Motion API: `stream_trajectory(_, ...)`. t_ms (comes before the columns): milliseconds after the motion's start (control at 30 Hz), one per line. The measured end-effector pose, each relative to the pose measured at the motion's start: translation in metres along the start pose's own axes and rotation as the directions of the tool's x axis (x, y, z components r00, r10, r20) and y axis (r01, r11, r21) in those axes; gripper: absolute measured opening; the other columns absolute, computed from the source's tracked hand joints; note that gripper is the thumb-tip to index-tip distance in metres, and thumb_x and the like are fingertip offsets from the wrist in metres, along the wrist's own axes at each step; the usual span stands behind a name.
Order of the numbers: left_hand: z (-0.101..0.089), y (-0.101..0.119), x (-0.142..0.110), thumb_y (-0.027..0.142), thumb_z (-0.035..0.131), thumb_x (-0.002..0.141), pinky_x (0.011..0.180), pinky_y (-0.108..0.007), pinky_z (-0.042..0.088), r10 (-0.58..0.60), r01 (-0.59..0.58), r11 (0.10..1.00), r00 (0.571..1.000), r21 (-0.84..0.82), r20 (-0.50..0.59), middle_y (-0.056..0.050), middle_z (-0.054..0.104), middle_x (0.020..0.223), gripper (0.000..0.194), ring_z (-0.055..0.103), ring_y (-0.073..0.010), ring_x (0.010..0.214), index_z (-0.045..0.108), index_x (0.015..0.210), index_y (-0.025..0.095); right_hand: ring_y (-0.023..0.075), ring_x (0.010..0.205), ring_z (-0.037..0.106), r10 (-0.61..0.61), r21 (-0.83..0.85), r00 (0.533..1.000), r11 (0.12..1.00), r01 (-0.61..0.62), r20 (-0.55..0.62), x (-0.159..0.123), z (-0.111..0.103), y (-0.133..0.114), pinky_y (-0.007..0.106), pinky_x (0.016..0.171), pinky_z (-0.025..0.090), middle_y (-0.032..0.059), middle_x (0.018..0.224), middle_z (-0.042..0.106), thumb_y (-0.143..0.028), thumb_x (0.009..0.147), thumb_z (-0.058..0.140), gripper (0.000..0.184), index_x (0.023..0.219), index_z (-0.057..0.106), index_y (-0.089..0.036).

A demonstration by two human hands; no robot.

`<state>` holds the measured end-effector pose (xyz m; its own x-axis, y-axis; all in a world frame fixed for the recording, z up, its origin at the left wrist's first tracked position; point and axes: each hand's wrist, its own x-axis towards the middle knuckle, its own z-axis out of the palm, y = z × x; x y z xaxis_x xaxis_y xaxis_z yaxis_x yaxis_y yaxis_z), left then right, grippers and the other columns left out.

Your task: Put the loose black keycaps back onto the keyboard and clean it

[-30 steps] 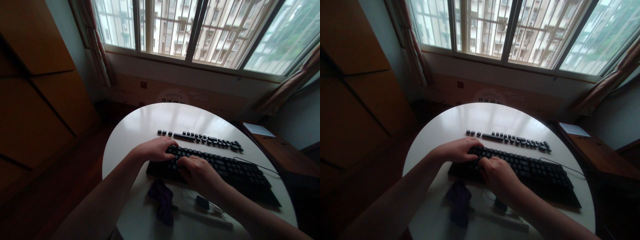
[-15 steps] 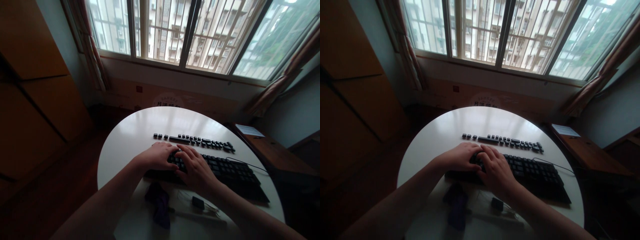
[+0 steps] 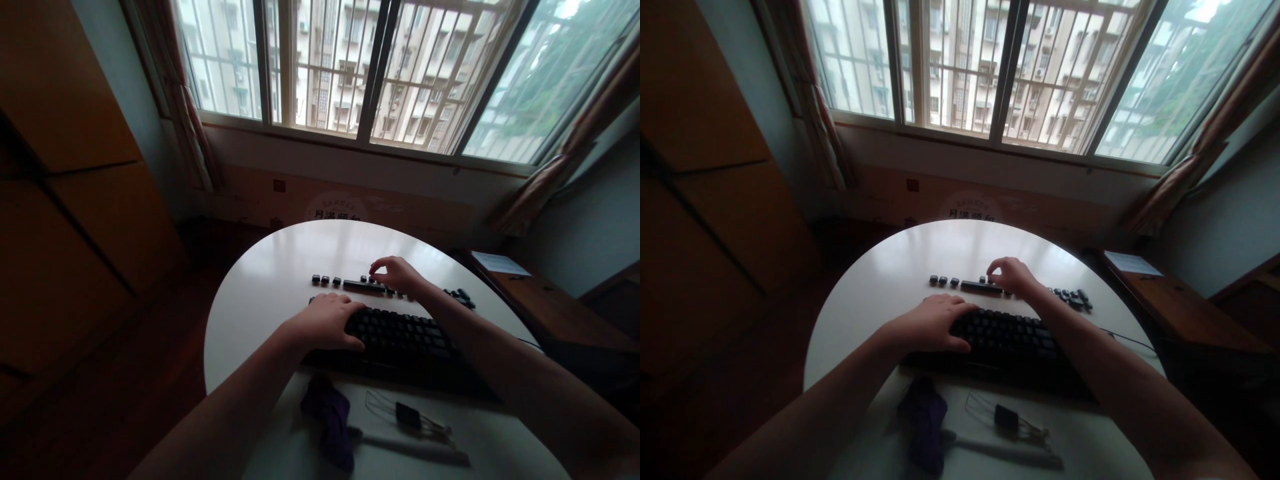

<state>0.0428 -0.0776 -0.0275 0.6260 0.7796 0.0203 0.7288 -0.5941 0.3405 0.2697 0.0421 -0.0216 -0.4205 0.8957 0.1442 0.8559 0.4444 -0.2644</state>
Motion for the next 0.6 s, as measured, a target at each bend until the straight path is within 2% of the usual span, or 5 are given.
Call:
stream_trajectory(200, -0.001, -0.002, -0.003, 0.062, 0.064, 0.080, 0.108, -0.050, 0.034, 0.030, -0.030, 0.999, 1.000, 0.012, 0.006, -0.009, 0.058, 0.137, 0.072, 0.051, -0.0340, 0.124, 0.048, 0.143, 0.030, 0.0165, 0.085, 0.067, 0.003, 0.008, 0.997, 1.000, -0.004, 0.073, 0.018, 0.007, -0.005, 0.023, 0.079, 0.049, 0.0024, 0.092, 0.075, -0.024, 0.078, 0.068, 0.016, 0.090, 0.079, -0.023)
stream_trajectory(367, -0.001, -0.002, -0.004, 0.059, 0.071, 0.075, 0.106, -0.049, 0.036, 0.037, -0.037, 0.999, 0.999, 0.010, -0.008, -0.010, 0.060, 0.133, 0.076, 0.054, -0.0342, 0.120, 0.050, 0.142, 0.029, 0.0154, 0.086, 0.068, 0.016, 0.021, 0.995, 1.000, -0.018, 0.096, 0.026, 0.015, -0.004, 0.021, 0.078, 0.048, 0.0014, 0.091, 0.075, -0.019, 0.076, 0.069, 0.015, 0.087, 0.079, -0.022)
stream_trajectory(467, 0.000, -0.002, -0.003, 0.058, 0.071, 0.076, 0.105, -0.048, 0.037, 0.043, -0.043, 0.999, 0.999, 0.007, -0.019, -0.009, 0.061, 0.132, 0.073, 0.055, -0.0337, 0.120, 0.052, 0.141, 0.030, 0.0147, 0.083, 0.068, 0.029, 0.027, 0.997, 0.999, -0.031, 0.073, 0.029, 0.021, -0.004, 0.020, 0.075, 0.048, 0.0017, 0.089, 0.075, -0.016, 0.075, 0.070, 0.014, 0.087, 0.077, -0.020)
stream_trajectory(600, -0.001, -0.008, -0.003, 0.058, 0.062, 0.084, 0.105, -0.045, 0.039, 0.032, -0.032, 0.999, 0.998, -0.003, -0.046, -0.010, 0.062, 0.133, 0.066, 0.057, -0.0319, 0.120, 0.053, 0.140, 0.026, 0.0156, 0.081, 0.068, 0.049, 0.042, 0.999, 0.998, -0.048, -0.015, 0.027, 0.020, -0.010, 0.022, 0.072, 0.047, 0.0038, 0.090, 0.074, -0.020, 0.079, 0.071, 0.013, 0.091, 0.073, -0.018)
